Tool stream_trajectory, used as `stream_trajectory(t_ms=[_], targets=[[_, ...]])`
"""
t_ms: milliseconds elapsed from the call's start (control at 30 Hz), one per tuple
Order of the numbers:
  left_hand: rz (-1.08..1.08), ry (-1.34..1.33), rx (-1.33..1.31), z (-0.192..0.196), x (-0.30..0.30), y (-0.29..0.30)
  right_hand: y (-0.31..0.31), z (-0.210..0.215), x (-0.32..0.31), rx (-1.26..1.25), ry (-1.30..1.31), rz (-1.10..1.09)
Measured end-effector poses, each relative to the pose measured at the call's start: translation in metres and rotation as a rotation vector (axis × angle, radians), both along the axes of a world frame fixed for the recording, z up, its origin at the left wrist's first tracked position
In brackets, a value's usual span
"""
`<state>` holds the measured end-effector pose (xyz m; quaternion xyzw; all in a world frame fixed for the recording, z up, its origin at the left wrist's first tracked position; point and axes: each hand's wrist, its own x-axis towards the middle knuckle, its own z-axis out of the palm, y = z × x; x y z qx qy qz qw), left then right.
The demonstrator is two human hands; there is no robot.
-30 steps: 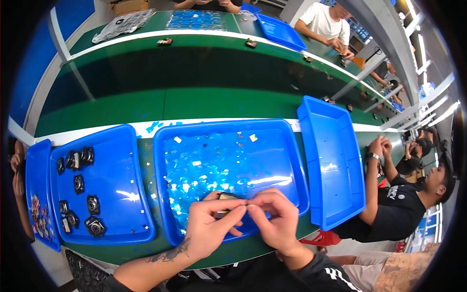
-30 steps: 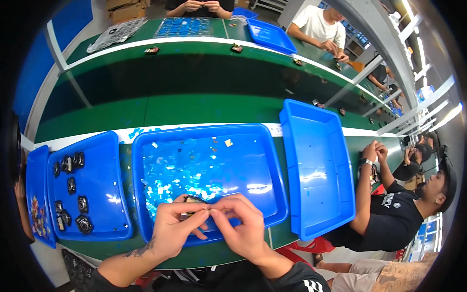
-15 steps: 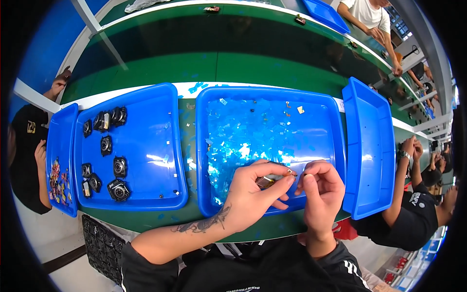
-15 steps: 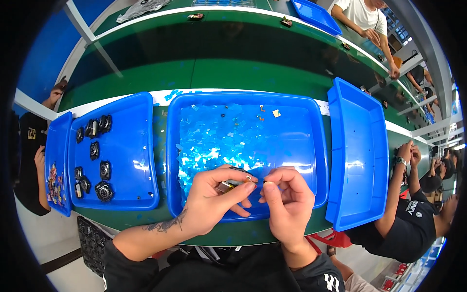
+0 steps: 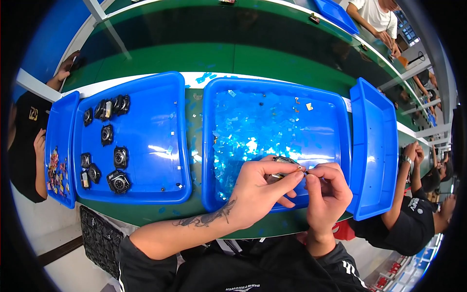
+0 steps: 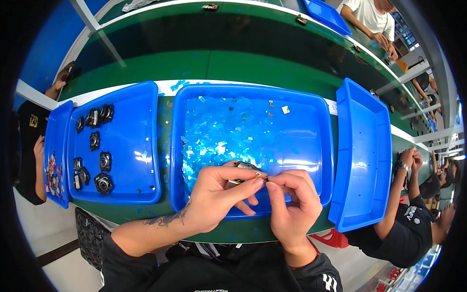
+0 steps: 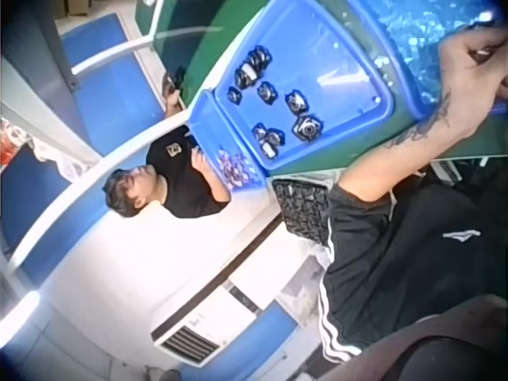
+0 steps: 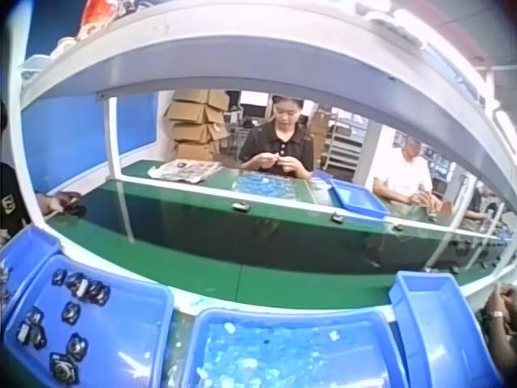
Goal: Assembling small electronic components at a workshop workbench alongside other workers.
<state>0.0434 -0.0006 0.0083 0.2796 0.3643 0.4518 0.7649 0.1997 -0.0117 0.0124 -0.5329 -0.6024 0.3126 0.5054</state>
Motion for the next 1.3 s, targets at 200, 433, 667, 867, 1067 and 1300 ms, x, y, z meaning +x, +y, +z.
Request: stream_trajectory(t_ms=[200, 433, 667, 867, 1067, 1300], targets=[[-0.002, 0.024, 0.0, -0.001, 0.0, 0.001, 0.002, -0.001, 0.0, 0.145, -0.164, -0.017], [-0.043, 0.083, 0.088, -0.003, 0.0, 0.002, 0.001, 0.0, 0.002, 0.092, -0.115, -0.013], [-0.056, 0.124, 0.161, -0.001, 0.0, 0.002, -0.001, -0.002, 0.009, -0.032, 0.079, 0.02], [-0.054, 0.173, 0.212, -0.002, 0.001, 0.001, -0.003, -0.003, 0.013, -0.08, 0.158, 0.054], [-0.053, 0.171, 0.235, 0.0, 0.001, 0.001, 0.002, 0.002, 0.011, -0.269, 0.485, 0.108], [-0.12, 0.006, 0.061, 0.0, -0.001, 0.005, 0.002, -0.002, 0.015, -0.325, 0.679, 0.142]])
